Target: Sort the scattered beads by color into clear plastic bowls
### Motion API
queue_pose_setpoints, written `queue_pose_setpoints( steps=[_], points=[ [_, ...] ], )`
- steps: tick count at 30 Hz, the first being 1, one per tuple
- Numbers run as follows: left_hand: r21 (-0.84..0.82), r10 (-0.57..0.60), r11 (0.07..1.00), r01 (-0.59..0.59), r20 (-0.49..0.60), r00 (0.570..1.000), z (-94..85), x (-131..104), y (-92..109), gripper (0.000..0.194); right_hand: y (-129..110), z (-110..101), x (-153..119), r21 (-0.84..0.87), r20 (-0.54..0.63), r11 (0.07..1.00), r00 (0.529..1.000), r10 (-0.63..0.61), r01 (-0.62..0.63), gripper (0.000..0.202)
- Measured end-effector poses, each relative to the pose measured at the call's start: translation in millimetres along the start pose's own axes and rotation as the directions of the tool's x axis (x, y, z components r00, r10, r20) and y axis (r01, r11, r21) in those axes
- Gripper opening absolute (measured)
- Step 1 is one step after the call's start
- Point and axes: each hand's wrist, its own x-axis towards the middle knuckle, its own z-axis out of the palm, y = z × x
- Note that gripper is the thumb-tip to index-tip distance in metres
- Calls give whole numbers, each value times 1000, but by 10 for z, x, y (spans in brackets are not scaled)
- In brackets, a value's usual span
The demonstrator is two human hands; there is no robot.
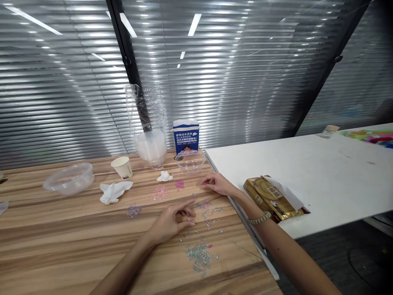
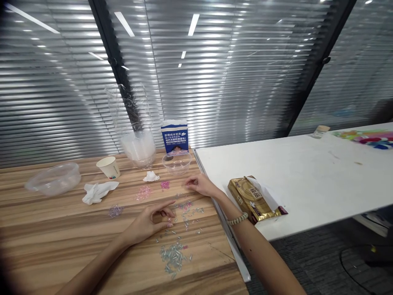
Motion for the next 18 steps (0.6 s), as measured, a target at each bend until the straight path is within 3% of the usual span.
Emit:
queue_pose_setpoints(
  steps=[7,18],
  points=[
    [2,1,1000,-1,-50,999,33,47,-72,41,-146,10,-25,2,2,1000,1000,-16,16,16],
    [20,-24,999,29,-229,973,44,52,-47,37,-321,67,-65,37,60,998,997,-46,44,16]
  ],
)
